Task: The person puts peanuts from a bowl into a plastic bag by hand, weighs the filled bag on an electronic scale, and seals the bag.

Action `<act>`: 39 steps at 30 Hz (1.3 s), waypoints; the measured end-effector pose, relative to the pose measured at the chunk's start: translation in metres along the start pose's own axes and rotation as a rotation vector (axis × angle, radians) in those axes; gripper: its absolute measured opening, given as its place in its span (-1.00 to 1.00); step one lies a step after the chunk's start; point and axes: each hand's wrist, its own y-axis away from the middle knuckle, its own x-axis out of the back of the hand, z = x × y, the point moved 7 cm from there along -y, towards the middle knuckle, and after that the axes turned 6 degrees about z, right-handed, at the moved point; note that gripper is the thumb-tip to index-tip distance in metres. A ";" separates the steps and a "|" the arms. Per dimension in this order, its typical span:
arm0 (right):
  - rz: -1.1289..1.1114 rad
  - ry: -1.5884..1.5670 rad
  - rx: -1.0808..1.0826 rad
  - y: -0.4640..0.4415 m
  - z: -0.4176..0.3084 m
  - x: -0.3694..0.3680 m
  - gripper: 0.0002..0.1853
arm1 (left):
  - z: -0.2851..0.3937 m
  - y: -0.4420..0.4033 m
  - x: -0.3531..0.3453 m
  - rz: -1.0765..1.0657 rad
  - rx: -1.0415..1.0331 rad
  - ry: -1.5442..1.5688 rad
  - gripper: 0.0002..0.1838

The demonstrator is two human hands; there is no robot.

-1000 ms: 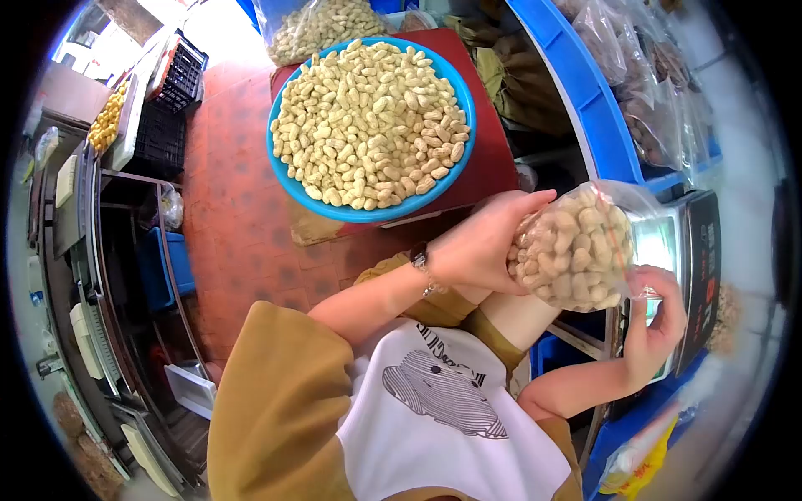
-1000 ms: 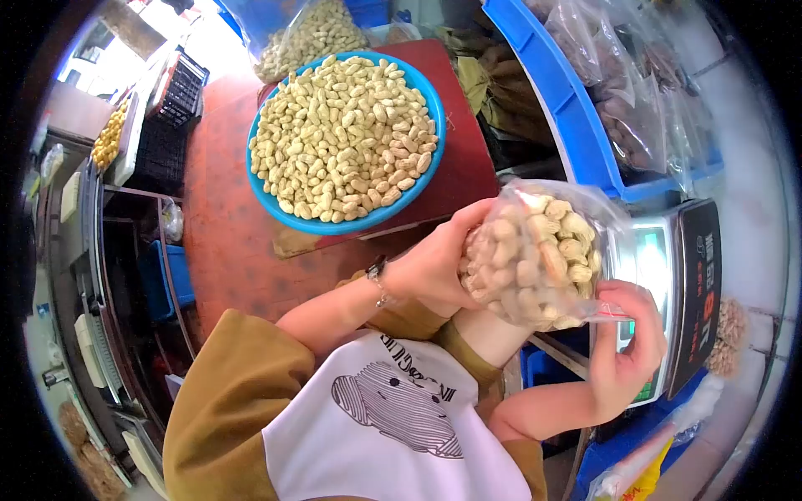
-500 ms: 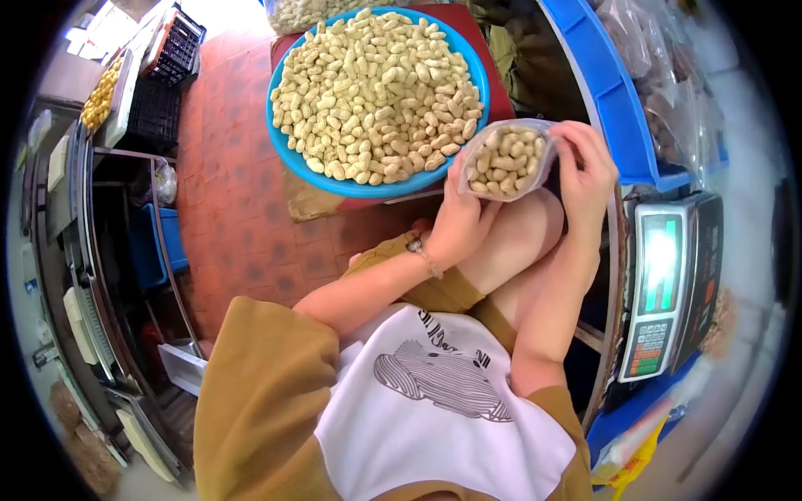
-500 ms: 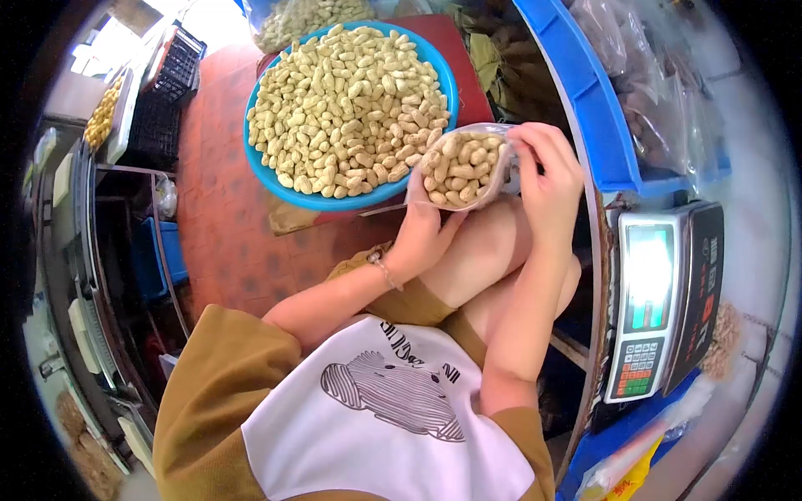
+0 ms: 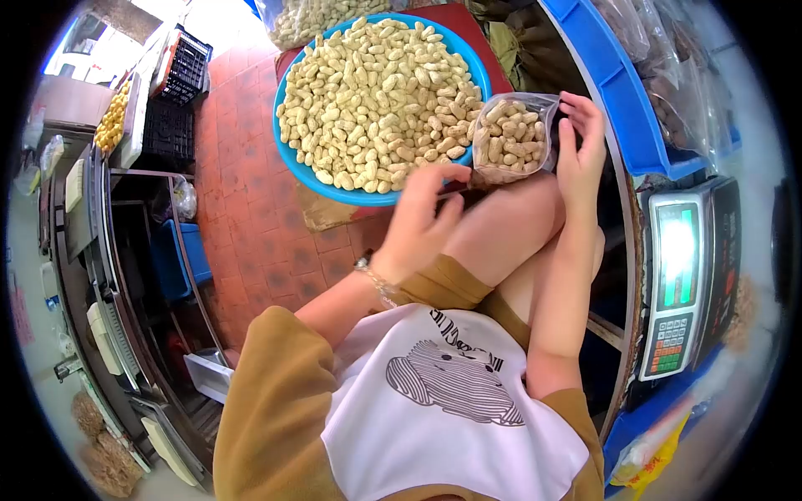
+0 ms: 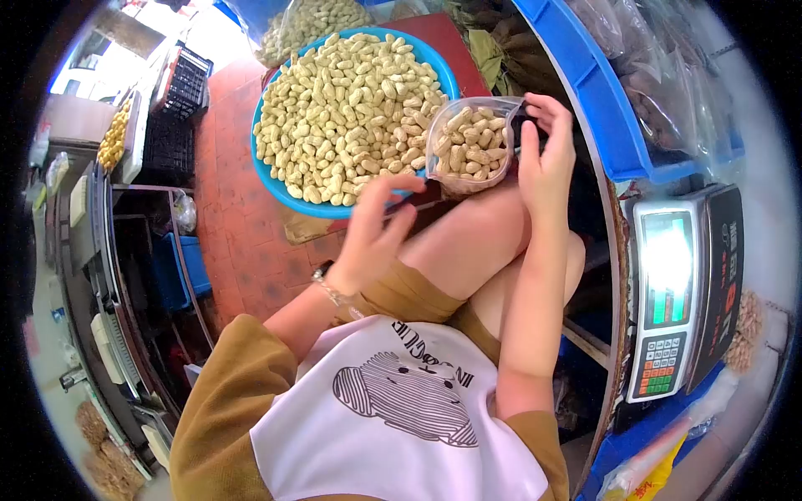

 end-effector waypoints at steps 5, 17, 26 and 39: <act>0.239 -0.346 -0.095 -0.001 -0.020 0.002 -0.65 | -0.024 -0.055 0.072 0.301 -0.120 -0.448 -0.67; -0.058 -0.614 -0.244 0.006 -0.082 -0.119 -0.70 | -0.084 -0.160 0.043 -0.020 -0.239 -1.117 -0.26; 0.019 0.054 0.003 0.008 -0.020 -0.217 -0.67 | -0.069 -0.121 0.056 0.109 -0.342 -1.099 -0.59; -0.069 0.016 0.000 0.022 -0.032 -0.234 -0.46 | -0.093 -0.122 0.063 0.278 -0.071 -0.218 -0.58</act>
